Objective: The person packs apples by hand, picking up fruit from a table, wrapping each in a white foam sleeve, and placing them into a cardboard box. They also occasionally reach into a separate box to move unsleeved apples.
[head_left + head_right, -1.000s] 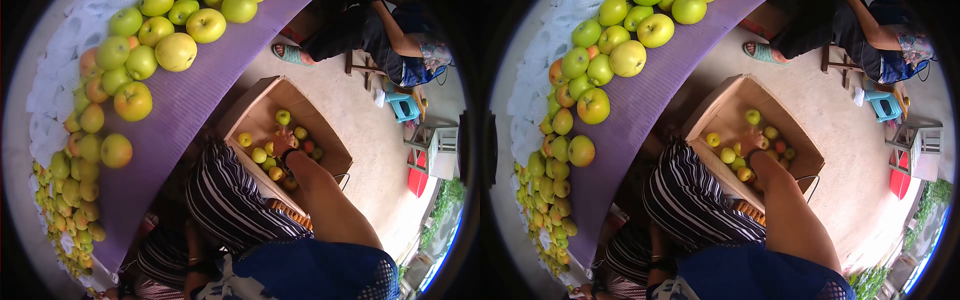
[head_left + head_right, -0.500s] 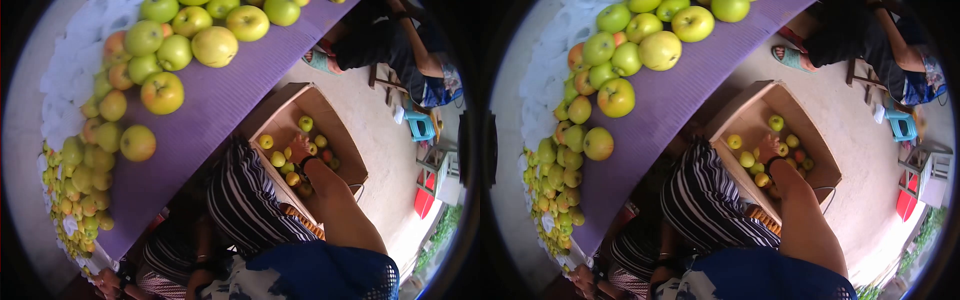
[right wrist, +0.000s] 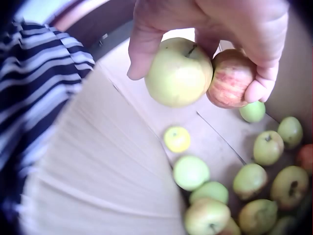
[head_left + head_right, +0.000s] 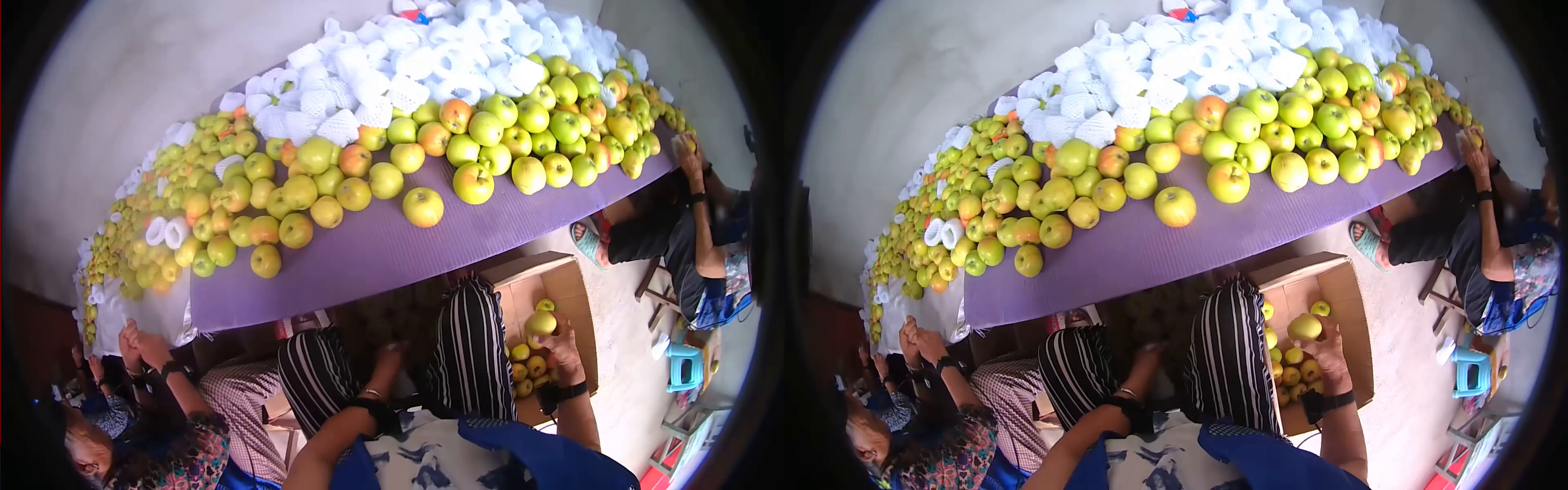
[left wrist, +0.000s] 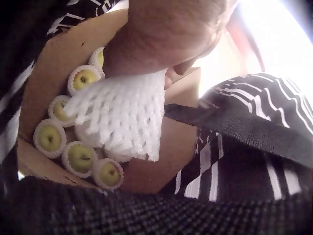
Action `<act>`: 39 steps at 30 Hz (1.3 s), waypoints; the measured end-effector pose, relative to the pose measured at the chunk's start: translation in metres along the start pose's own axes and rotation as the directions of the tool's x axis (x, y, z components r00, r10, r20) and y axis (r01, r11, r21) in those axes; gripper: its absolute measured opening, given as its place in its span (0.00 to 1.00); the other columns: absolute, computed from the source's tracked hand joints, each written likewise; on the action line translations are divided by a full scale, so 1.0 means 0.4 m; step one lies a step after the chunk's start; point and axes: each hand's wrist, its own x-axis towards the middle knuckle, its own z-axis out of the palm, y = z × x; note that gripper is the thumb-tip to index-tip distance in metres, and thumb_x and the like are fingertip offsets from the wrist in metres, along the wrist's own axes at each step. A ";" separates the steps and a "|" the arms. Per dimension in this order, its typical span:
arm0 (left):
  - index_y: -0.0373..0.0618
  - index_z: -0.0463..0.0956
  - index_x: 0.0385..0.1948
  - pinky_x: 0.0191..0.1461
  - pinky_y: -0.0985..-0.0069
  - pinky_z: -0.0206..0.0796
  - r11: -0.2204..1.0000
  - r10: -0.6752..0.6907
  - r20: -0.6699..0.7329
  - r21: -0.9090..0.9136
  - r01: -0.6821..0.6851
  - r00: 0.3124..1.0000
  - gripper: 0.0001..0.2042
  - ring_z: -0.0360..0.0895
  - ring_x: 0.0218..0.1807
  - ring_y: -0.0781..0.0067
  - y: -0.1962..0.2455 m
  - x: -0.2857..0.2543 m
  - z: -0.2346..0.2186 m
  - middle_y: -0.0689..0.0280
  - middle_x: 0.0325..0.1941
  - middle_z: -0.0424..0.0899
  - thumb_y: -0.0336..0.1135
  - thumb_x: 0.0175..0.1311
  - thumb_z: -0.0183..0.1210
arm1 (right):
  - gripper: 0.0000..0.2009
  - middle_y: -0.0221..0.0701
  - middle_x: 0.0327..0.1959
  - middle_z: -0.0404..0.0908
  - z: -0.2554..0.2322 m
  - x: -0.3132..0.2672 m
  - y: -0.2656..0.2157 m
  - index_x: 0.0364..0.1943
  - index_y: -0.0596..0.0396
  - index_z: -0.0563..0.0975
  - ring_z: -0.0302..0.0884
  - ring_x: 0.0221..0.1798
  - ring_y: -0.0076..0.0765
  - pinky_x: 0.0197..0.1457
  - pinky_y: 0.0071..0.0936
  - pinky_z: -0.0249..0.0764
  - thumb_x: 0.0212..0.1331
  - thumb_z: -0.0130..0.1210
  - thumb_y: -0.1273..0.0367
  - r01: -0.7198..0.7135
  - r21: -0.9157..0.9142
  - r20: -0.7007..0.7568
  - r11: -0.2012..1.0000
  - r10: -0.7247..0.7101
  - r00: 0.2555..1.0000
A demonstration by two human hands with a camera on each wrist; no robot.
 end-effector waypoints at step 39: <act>0.44 0.69 0.26 0.19 0.80 0.55 0.892 0.063 0.109 -0.452 -0.007 0.992 0.08 0.62 0.15 0.80 0.099 -0.108 -0.018 0.71 0.15 0.66 0.36 0.53 0.55 | 0.37 0.46 0.61 0.47 0.637 0.220 -0.397 0.54 0.39 0.64 0.44 0.63 0.59 0.56 0.50 0.58 0.31 0.66 0.64 0.478 -0.868 0.198 0.137 -0.786 0.586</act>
